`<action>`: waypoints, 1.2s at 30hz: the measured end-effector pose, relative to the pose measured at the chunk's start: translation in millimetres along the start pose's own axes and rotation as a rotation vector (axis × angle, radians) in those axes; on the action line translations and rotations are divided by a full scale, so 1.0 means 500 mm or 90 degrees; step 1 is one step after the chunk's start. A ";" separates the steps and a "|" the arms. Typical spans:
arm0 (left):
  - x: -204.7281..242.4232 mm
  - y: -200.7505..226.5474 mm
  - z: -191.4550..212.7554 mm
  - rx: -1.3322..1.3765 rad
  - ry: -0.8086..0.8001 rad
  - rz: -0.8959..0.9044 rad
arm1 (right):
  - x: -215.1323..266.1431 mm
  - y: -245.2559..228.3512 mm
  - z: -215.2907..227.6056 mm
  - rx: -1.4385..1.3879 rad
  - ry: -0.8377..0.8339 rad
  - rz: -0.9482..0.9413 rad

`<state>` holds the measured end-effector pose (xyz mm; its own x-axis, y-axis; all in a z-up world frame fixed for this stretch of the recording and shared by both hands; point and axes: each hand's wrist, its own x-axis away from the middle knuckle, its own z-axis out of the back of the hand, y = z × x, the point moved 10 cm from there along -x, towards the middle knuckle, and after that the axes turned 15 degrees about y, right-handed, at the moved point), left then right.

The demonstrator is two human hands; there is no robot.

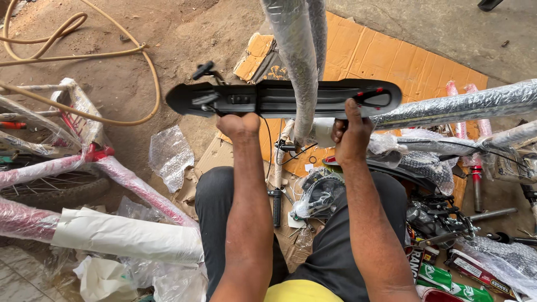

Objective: The person is assembling a bicycle, specifically attaching a front mudguard to the fork. They use a wrench to tighten bolts and adjust the position of the mudguard. The person also handles a red reflector, preparing to attach it to the mudguard.

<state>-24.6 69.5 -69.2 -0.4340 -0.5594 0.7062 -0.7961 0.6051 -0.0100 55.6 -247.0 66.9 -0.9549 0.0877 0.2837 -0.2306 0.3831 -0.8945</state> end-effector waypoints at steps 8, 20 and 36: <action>0.018 0.256 -0.030 0.092 0.136 -0.136 | 0.005 0.037 0.049 0.141 -0.110 -0.004; 0.198 0.540 -0.088 -0.117 0.077 -0.343 | 0.202 0.196 0.003 0.700 -0.501 0.087; 0.099 0.576 -0.018 -0.155 0.032 -0.306 | 0.518 -0.026 -0.245 0.626 -0.554 0.732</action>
<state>-271.5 221.0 -30.6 -0.0195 -0.7815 0.6236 -0.7770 0.4044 0.4824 -165.7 -116.5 194.6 -0.4369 -0.7124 -0.5491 0.8753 -0.1962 -0.4420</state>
